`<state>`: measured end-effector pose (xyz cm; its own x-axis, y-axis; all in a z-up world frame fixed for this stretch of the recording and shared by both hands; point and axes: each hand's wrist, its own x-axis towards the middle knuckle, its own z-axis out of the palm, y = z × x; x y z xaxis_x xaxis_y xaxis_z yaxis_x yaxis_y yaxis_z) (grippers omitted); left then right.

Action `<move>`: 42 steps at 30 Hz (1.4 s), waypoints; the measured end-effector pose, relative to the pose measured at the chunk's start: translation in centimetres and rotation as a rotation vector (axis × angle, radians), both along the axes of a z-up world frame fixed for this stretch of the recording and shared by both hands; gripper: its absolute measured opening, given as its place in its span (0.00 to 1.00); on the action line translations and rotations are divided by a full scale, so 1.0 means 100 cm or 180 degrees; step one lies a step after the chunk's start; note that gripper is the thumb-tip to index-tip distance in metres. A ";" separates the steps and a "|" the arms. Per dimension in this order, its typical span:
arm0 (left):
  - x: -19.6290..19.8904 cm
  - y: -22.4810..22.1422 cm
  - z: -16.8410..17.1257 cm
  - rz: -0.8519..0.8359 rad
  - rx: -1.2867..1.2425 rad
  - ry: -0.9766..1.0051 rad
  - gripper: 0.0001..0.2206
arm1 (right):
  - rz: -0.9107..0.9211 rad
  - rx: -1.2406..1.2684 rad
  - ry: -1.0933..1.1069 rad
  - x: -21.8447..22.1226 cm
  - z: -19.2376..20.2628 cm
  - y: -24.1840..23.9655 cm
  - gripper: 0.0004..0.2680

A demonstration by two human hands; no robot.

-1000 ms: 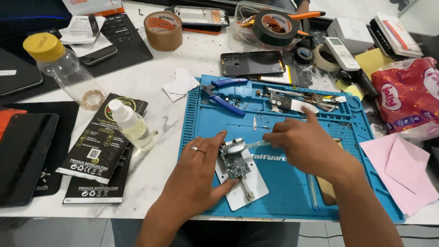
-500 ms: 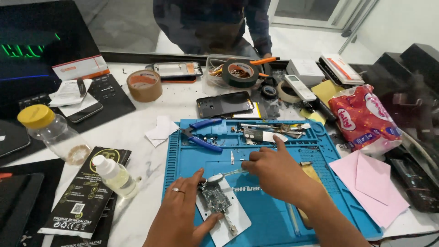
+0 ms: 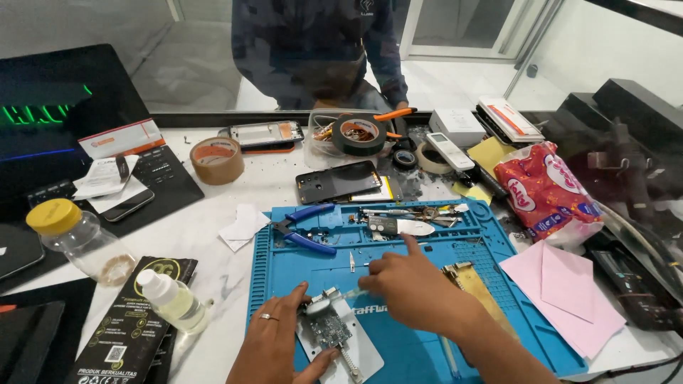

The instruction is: Cleaning and scraping a mobile phone motherboard using a small brush on a repair mat.

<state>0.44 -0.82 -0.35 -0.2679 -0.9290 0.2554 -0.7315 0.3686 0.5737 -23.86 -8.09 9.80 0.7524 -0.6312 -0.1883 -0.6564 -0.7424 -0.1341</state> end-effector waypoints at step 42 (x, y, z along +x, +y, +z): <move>-0.004 0.026 0.032 -0.0033 -0.0345 0.0061 0.43 | -0.0402 -0.0868 0.0439 -0.015 -0.004 -0.012 0.21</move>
